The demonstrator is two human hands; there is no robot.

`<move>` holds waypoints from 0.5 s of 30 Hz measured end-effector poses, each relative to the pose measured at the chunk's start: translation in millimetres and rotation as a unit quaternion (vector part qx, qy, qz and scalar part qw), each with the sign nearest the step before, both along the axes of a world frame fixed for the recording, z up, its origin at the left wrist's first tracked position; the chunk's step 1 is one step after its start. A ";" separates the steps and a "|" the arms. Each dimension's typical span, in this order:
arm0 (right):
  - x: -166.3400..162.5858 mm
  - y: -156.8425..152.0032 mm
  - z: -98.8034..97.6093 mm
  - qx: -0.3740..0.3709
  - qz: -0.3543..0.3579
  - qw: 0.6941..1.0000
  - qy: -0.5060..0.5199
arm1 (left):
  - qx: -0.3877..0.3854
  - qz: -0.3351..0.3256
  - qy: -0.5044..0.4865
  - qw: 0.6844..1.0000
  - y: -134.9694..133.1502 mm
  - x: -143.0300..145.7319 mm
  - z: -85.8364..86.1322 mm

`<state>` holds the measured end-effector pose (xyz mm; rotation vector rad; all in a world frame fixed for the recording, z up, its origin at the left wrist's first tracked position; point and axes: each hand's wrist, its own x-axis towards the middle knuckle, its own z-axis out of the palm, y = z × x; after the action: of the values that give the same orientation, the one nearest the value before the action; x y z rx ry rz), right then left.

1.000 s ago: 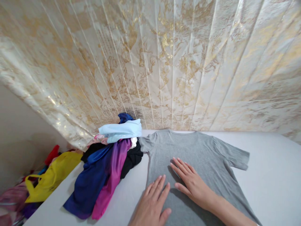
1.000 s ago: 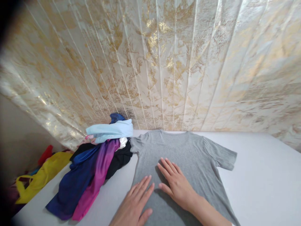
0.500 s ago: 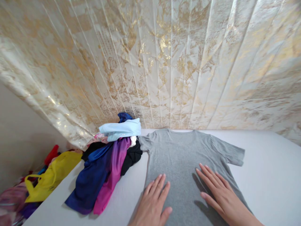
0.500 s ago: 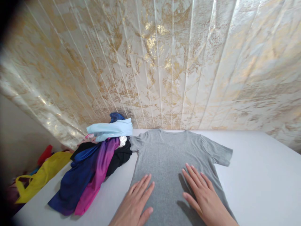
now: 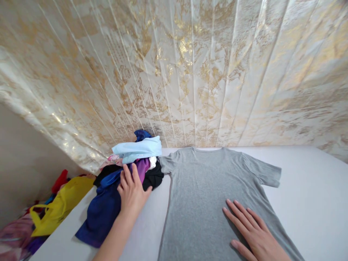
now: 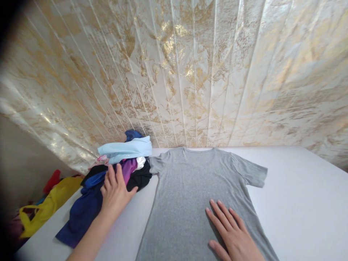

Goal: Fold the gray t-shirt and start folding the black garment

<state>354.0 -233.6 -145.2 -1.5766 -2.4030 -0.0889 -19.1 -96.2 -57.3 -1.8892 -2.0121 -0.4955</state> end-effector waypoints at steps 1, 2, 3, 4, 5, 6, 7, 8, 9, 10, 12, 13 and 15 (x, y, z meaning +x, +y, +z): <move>0.4 -0.1 -0.9 0.001 0.000 1.000 0.000 | -0.044 0.006 -0.019 0.999 14.8 -13.9 7.4; 0.8 -0.1 -1.6 0.002 0.000 1.000 0.000 | -0.086 -0.004 -0.045 0.995 28.6 -27.3 15.1; 1.3 0.0 -2.2 0.003 0.002 1.000 -0.001 | -0.100 -0.015 -0.081 0.992 41.1 -39.6 22.9; 1.6 0.1 -2.6 0.005 0.002 1.000 -0.002 | -0.093 -0.038 -0.124 0.987 52.4 -50.4 31.0; 2.0 0.2 -3.0 0.008 0.003 1.000 -0.003 | -0.065 -0.065 -0.168 0.981 62.5 -59.5 39.3; 2.3 0.4 -3.4 0.010 0.003 1.000 -0.004 | -0.037 -0.087 -0.208 0.973 71.6 -66.6 47.6; 2.5 0.6 -3.7 0.012 0.004 1.000 -0.005 | -0.014 -0.101 -0.240 0.965 80.2 -72.1 55.8; 2.6 0.8 -3.9 0.014 0.005 1.000 -0.005 | 0.004 -0.106 -0.262 0.959 88.6 -76.1 63.7; 2.6 1.1 -3.8 0.014 0.005 1.000 -0.005 | 0.015 -0.103 -0.277 0.955 97.1 -78.9 71.5; 2.5 1.4 -3.5 0.013 0.006 1.000 -0.004 | 0.024 -0.096 -0.286 0.953 105.9 -81.0 79.0; 2.2 2.1 -1.5 0.010 0.006 1.000 0.002 | 0.038 -0.083 -0.302 0.949 123.9 -83.9 94.3; 1.9 2.4 0.0 0.011 0.006 1.000 0.006 | 0.043 -0.078 -0.309 0.947 132.4 -85.2 102.2; 1.4 3.0 3.4 0.015 0.010 1.000 0.014 | 0.056 -0.078 -0.320 0.943 145.8 -88.9 118.4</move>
<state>355.4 -230.6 -141.8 -1.5319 -2.3842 -0.0973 -108.1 49.7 61.1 -1.9933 -2.1310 -1.3877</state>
